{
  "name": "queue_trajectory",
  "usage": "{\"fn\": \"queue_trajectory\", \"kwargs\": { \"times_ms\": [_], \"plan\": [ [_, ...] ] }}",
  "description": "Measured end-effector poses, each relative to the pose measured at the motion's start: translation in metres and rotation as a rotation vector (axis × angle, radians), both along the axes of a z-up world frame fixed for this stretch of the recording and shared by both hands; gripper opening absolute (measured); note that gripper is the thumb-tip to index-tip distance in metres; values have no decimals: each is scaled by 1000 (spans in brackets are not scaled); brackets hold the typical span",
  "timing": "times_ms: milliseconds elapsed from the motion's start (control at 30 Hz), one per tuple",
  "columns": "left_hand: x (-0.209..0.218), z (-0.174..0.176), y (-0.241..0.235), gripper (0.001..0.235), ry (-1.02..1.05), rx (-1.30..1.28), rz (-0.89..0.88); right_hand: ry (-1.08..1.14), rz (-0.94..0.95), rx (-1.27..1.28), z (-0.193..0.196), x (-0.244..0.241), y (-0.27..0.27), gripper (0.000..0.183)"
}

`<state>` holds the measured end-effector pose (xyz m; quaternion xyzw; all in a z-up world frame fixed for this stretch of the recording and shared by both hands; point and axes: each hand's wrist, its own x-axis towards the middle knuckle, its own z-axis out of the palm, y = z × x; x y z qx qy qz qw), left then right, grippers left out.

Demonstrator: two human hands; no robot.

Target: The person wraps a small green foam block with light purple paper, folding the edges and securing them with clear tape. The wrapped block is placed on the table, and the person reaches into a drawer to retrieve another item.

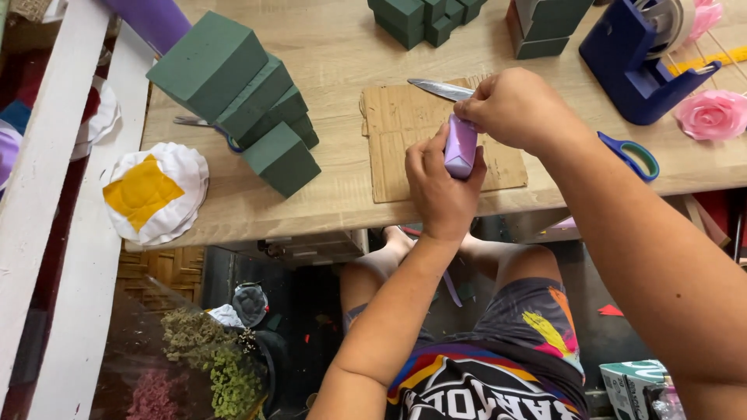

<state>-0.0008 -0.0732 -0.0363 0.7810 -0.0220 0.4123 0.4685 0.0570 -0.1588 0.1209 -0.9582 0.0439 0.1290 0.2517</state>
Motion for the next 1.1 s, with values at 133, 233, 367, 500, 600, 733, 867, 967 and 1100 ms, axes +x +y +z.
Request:
{"fn": "queue_trajectory", "kwargs": {
  "times_ms": [133, 233, 367, 500, 600, 733, 867, 967, 1100],
  "plan": [
    [-1, 0, 0, 61, -9, 7, 2, 17, -6, -50, 2, -1, 2, 36],
    [-1, 2, 0, 59, -16, 1, 8, 28, -12, -84, 6, -3, 5, 34],
    [-1, 1, -1, 59, -12, 7, 14, 34, -28, -57, 8, -4, 6, 29],
    [-1, 1, -1, 60, -18, 11, 8, 31, 31, -148, 6, 4, 5, 35],
    [-1, 3, 2, 59, -12, 2, -2, 57, 86, -228, 3, 9, 0, 49],
    [5, -1, 2, 59, -37, -43, 35, 117, 84, -68, -12, 5, -19, 50],
    [9, -5, 3, 62, -45, -47, 42, 115, 88, 254, -30, -8, -26, 45],
    [6, -3, 4, 60, -55, -30, 33, 123, 68, 542, -47, -16, -37, 36],
    [7, 0, 7, 60, -47, -34, 16, 123, 135, 816, -76, -11, -52, 23]
  ]
}}
